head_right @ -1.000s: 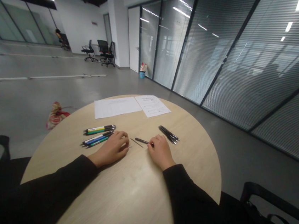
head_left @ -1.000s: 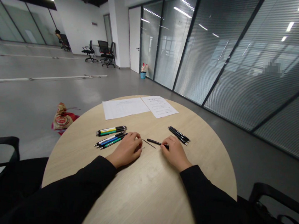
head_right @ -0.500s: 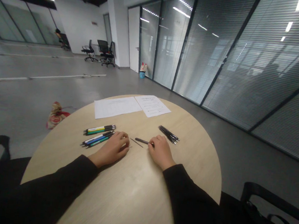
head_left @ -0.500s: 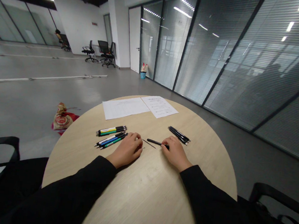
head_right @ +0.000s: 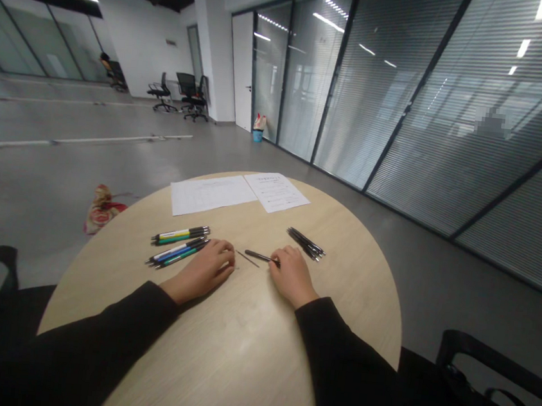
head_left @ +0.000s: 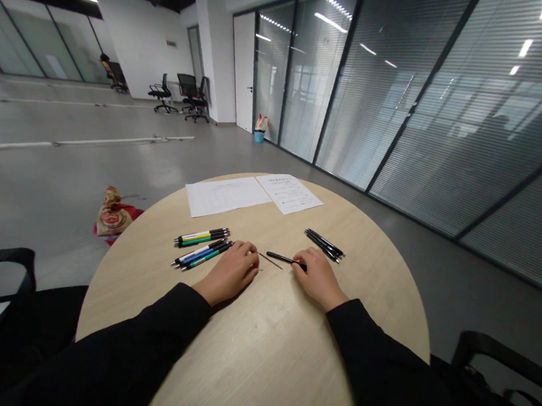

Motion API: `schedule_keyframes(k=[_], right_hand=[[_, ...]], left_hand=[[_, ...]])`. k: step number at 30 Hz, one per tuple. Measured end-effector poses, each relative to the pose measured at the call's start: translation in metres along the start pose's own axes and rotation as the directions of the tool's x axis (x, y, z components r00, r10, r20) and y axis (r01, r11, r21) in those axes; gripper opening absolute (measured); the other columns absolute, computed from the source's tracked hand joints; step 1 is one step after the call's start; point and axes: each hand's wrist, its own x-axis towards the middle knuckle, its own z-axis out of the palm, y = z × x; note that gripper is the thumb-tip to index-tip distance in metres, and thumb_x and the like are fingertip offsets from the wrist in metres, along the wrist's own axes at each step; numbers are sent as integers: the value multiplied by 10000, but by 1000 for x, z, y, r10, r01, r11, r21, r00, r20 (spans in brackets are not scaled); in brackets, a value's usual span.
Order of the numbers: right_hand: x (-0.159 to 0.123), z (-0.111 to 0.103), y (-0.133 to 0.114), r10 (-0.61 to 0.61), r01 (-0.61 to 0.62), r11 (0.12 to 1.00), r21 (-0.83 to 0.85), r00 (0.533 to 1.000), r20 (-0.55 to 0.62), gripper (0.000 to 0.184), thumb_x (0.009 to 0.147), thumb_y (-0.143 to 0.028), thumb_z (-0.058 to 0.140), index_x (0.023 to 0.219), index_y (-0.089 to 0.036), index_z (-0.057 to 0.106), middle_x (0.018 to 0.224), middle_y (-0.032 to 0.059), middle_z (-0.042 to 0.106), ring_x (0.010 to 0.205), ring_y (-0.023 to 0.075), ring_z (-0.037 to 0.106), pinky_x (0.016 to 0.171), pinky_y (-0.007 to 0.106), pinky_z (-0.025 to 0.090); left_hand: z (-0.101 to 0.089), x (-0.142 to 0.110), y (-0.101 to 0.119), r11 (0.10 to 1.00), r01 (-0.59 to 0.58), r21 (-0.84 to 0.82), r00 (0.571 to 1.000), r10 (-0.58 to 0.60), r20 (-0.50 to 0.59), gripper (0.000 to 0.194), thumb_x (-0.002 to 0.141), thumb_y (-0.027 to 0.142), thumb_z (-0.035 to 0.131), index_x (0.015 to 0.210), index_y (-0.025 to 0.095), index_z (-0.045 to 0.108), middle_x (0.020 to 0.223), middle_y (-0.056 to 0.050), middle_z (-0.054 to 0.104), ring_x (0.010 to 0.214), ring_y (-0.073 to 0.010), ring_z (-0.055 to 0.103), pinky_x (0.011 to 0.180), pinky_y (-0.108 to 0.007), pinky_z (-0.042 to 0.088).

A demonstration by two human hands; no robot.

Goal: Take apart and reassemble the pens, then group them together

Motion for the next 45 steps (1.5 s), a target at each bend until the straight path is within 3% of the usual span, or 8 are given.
schedule_keyframes(k=[19,28,39,45], right_hand=[[0,0,0,24,-24,1000,-1,999,35,91,892,-165,627,954,-182,690,930,66,643,936,211,585,882,321,442],[-2,-6,-11,-35,36,999,-30,998,52,161,895,-189,646,1051,-178,684,1002,89,635,1023,234,554,931,344,437],[-1,-6,-9,58,-42,993,-114,988,141,115,914,-159,607,986,-181,694,1000,88,655,1008,229,586,901,319,427],[-1,-6,-9,97,-84,990,-110,988,121,98,907,-149,597,946,-180,681,987,76,656,988,212,586,886,298,418]], left_hand=[[-1,1,2,1000,-8,20,1000,7,26,159,955,235,477,896,196,619,1091,-115,589,988,-260,498,887,-437,466],[0,1,2,999,-3,36,1000,2,15,146,956,216,471,899,194,604,1098,-115,575,995,-259,503,887,-424,461],[3,0,0,1000,20,-5,999,-20,-27,124,958,213,472,957,182,593,1055,-106,578,982,-250,510,881,-408,461],[4,2,-2,998,56,-9,996,-56,-64,214,978,200,434,1076,178,623,1083,-112,610,1014,-253,534,916,-424,457]])
